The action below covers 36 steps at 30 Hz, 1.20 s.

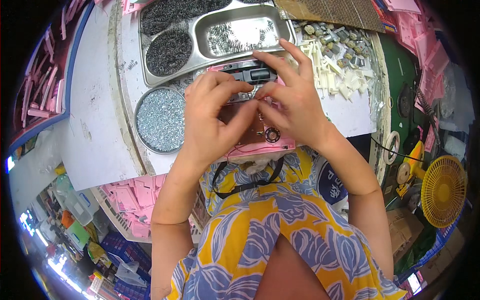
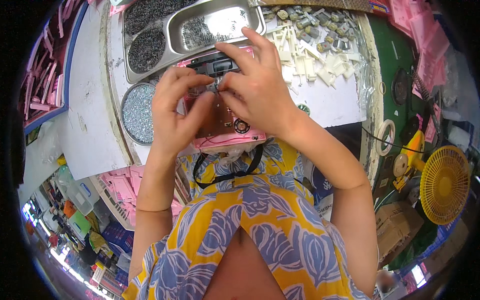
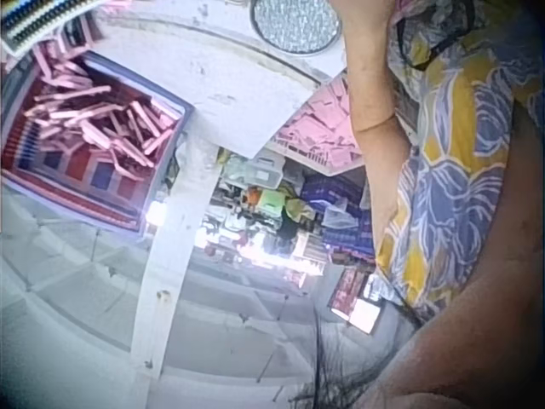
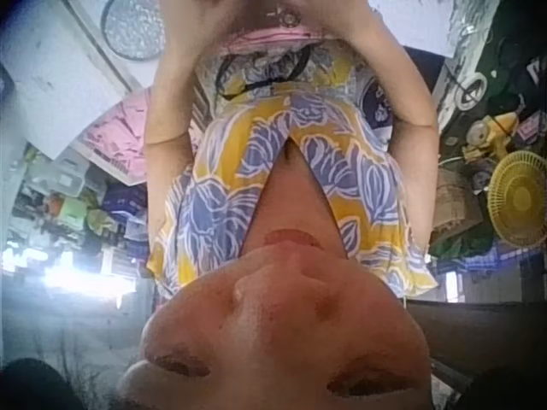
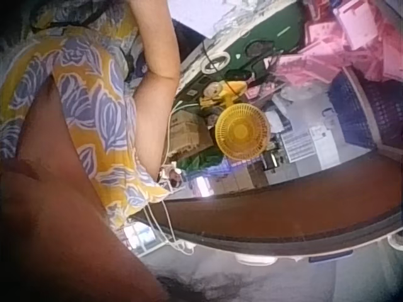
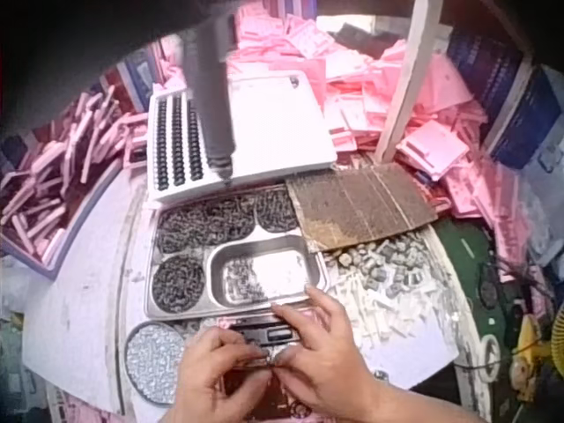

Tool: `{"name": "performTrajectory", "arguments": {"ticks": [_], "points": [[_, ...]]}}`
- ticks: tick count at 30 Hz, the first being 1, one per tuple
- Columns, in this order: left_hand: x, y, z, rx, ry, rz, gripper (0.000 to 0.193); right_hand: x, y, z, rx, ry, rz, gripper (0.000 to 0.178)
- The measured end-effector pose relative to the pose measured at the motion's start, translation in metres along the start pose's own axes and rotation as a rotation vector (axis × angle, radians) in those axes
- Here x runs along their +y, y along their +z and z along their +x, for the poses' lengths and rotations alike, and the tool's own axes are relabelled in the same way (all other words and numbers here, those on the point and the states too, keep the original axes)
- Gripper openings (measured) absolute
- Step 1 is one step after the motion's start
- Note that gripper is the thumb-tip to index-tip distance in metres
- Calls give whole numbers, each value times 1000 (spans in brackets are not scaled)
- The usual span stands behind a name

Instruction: Assembling and soldering internal components of a pink toy piggy bank.

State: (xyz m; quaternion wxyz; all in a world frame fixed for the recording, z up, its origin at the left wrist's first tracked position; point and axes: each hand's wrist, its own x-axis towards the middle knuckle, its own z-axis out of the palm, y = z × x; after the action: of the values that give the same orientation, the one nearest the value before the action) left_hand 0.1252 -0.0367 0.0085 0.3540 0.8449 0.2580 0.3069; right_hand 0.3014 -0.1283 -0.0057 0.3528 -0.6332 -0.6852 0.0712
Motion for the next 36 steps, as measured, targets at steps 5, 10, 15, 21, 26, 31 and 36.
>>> {"name": "performTrajectory", "arguments": {"ticks": [5,10,15,21,26,31,36], "points": [[-1,16,-11,-56,71,275,21,4,-5,-7,37,28,21,12],[-11,8,-27,-58,349,267,15,-3,-14,-7,60,-51,-66,12],[-13,-9,-37,-21,193,393,23,-3,-12,-19,-20,0,-13,14],[15,7,-31,272,176,166,52,-12,-13,-18,12,150,447,17],[22,9,5,-397,-212,-324,15,7,-29,-21,51,-163,289,21],[18,9,0,-332,-436,-347,8,19,-58,-46,72,-106,246,14],[22,22,-3,-132,1,-121,7,74,-152,-153,990,833,271,29]]}}
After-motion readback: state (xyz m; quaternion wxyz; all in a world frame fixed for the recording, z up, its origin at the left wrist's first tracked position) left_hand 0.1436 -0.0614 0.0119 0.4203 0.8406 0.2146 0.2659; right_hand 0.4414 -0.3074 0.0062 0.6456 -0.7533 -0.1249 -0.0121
